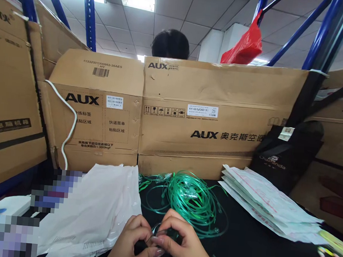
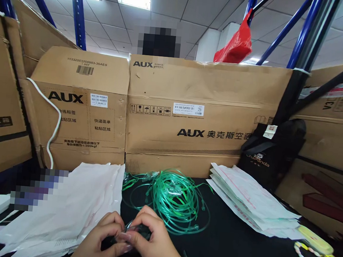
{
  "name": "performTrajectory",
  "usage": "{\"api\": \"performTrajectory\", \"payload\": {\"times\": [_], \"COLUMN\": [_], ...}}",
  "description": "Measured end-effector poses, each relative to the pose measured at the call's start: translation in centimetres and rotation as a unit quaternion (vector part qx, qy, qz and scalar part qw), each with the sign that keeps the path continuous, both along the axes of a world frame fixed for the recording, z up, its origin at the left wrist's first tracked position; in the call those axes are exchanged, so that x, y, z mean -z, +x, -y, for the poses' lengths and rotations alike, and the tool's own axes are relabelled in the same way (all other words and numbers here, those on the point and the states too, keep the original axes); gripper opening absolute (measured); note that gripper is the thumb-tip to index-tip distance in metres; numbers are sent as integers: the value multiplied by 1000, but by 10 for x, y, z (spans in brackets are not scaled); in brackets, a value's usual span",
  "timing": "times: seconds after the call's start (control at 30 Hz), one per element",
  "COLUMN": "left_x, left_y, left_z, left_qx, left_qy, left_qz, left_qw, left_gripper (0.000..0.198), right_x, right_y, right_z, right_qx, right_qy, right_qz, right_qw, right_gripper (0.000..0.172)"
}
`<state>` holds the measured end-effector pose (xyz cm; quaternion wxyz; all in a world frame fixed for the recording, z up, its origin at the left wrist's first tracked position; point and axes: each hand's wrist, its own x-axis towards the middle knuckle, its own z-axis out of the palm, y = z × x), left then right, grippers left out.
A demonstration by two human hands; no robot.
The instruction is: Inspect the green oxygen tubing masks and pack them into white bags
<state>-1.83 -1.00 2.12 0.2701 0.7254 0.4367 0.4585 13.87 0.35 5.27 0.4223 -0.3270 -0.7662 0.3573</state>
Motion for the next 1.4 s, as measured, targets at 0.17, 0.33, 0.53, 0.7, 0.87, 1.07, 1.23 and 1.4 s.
{"api": "performTrajectory", "payload": {"times": [0.17,0.33,0.53,0.7,0.87,1.07,1.23,1.4], "left_x": [1,-4,-9,-7,-1,8,0,-9], "left_y": [2,2,-1,-5,-4,6,6,3], "left_z": [0,1,0,-2,-1,-2,0,4], "left_qx": [-17,8,35,44,34,6,60,35], "left_qy": [5,17,2,47,55,56,-17,-39], "left_qz": [-22,-30,-48,-60,-72,-22,36,59], "left_qw": [1000,999,998,996,995,998,997,997], "left_gripper": [18,12,19,11,11,28,35,21], "right_x": [5,11,13,5,-8,-2,5,8], "right_y": [-1,0,1,3,6,4,2,1], "right_z": [-3,-8,-8,-7,-4,-6,-8,-9], "right_qx": [11,53,53,8,-29,-51,-103,-70], "right_qy": [-15,3,22,11,44,-18,-161,-208], "right_qz": [14,0,0,48,127,76,-62,-91], "right_qw": [1000,999,998,999,991,996,980,971], "right_gripper": [18,19,17,17,19,29,32,33]}}
